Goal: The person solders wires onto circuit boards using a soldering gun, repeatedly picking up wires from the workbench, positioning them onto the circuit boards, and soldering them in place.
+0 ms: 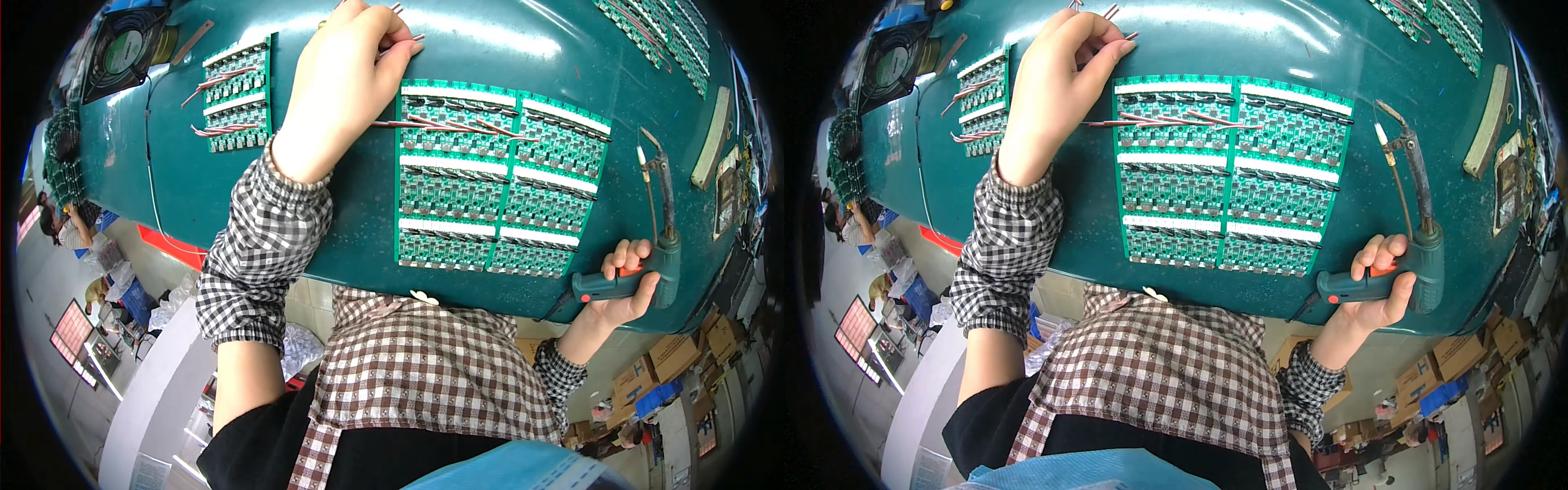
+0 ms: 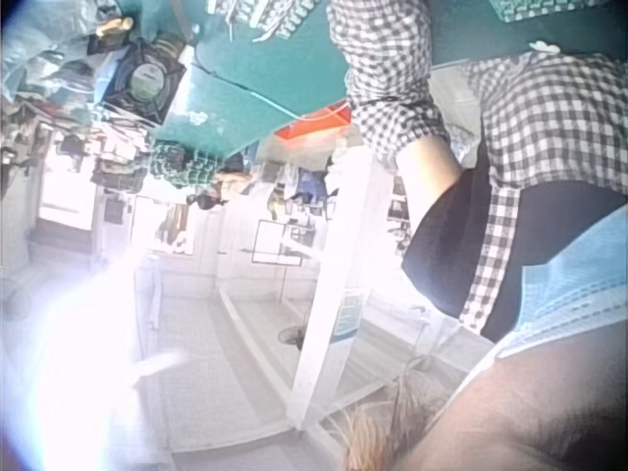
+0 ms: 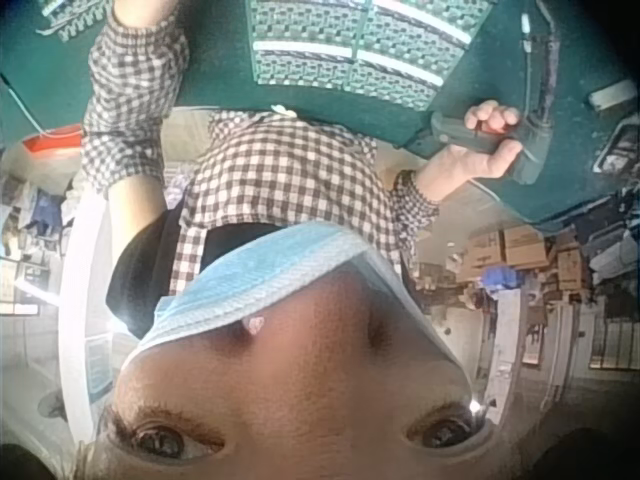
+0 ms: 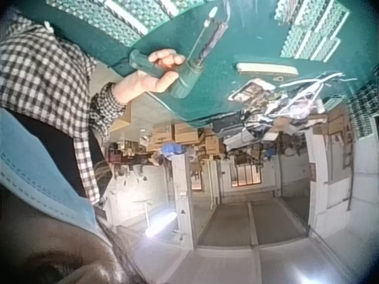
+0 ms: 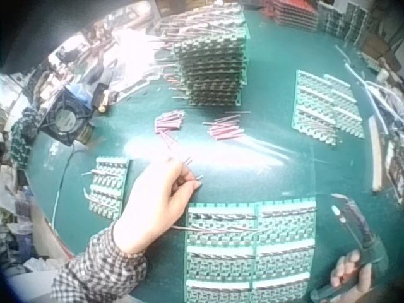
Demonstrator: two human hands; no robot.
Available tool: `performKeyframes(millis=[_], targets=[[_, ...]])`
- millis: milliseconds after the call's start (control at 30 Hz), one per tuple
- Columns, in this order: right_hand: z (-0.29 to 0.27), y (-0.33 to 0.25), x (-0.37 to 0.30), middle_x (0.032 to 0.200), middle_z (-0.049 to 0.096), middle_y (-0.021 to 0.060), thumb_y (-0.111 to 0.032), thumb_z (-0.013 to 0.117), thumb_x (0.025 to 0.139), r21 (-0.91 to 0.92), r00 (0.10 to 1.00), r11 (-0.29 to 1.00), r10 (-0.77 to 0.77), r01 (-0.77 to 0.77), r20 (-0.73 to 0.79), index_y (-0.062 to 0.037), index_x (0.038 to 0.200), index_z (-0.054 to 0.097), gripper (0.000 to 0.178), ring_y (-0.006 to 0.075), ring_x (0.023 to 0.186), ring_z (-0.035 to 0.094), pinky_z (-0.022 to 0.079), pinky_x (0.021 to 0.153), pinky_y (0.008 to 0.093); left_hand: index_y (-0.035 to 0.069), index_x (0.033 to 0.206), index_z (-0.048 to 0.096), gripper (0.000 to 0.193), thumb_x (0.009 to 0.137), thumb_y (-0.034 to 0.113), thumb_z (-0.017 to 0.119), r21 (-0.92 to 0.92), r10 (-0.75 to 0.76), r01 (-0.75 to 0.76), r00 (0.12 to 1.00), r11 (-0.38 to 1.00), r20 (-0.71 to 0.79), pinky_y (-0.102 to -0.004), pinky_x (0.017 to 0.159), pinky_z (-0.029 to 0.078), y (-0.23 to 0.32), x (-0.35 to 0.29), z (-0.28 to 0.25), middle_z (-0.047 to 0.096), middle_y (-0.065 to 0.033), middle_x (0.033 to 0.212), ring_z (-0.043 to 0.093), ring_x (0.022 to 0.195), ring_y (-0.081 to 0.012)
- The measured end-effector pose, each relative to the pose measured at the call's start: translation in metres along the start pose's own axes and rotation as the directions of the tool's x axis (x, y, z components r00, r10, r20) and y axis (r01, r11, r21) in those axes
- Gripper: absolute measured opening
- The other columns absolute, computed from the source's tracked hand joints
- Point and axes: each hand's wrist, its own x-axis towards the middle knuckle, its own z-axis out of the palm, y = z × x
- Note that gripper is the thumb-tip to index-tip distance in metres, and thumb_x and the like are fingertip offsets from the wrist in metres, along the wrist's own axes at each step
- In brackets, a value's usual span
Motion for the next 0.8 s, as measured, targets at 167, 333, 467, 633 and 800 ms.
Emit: performKeyframes(millis=[167, 333, 467, 633, 800], targets=[[0.000, 0.000, 0.000, 0.092, 0.052, 0.0083, -0.034, 0.059, 0.098, -0.009, 1.000, 1.000, -0.012, 0.012, -0.026, 0.0040, 0.118, 0.049, 0.044, 0.0198, 0.087, 0.053, 0.052, 0.060, 0.0252, 0.002, 0.091, 0.067, 0.014, 0.084, 0.011, 0.074, -0.050, 0.013, -0.014, 1.000, 0.999, -0.025, -0.0269, 0.063, 0.047, -0.003, -0.001, 0.001, 0.056, -0.0045, 0.078, 0.055, 0.067, -0.0137], [-0.003, 0.001, 0.000, 0.094, 0.051, 0.0084, -0.034, 0.058, 0.098, -0.007, 1.000, 1.000, -0.013, 0.013, 0.009, 0.0041, 0.120, 0.049, 0.044, 0.0199, 0.086, 0.053, 0.052, 0.060, 0.0252, 0.001, 0.090, 0.067, 0.012, 0.083, 0.009, 0.074, -0.055, 0.004, -0.006, 1.000, 0.998, -0.030, -0.0261, 0.062, 0.046, 0.002, 0.000, 0.001, 0.057, -0.0043, 0.079, 0.054, 0.066, -0.0130], [-0.002, 0.000, -0.001, 0.094, 0.051, 0.0085, -0.034, 0.058, 0.098, -0.002, 1.000, 1.000, -0.018, 0.018, 0.002, 0.0044, 0.120, 0.049, 0.044, 0.0198, 0.086, 0.053, 0.052, 0.060, 0.0250, 0.001, 0.090, 0.066, 0.012, 0.083, 0.008, 0.073, -0.020, -0.029, 0.028, 0.998, 0.999, -0.058, -0.0270, 0.062, 0.047, 0.002, 0.000, -0.002, 0.058, -0.0046, 0.079, 0.056, 0.067, -0.0133], [-0.003, 0.001, -0.001, 0.094, 0.051, 0.0087, -0.033, 0.057, 0.098, 0.004, 1.000, 1.000, -0.015, 0.015, -0.006, 0.0048, 0.120, 0.048, 0.045, 0.0196, 0.085, 0.053, 0.052, 0.059, 0.0249, 0.001, 0.090, 0.064, 0.011, 0.086, 0.009, 0.070, 0.036, 0.043, -0.040, 0.995, 0.999, -0.094, -0.0278, 0.062, 0.047, -0.008, -0.001, 0.005, 0.059, -0.0059, 0.080, 0.056, 0.066, -0.0146], [-0.001, 0.003, -0.001, 0.094, 0.052, 0.0088, -0.033, 0.058, 0.098, -0.004, 0.999, 1.000, -0.031, 0.031, -0.012, 0.0047, 0.119, 0.049, 0.044, 0.0196, 0.086, 0.053, 0.053, 0.059, 0.0248, 0.002, 0.088, 0.064, 0.011, 0.085, 0.010, 0.070, -0.050, 0.005, -0.009, 0.997, 0.999, -0.077, -0.0259, 0.059, 0.044, -0.010, 0.001, 0.004, 0.058, -0.0037, 0.079, 0.053, 0.065, -0.0121]])
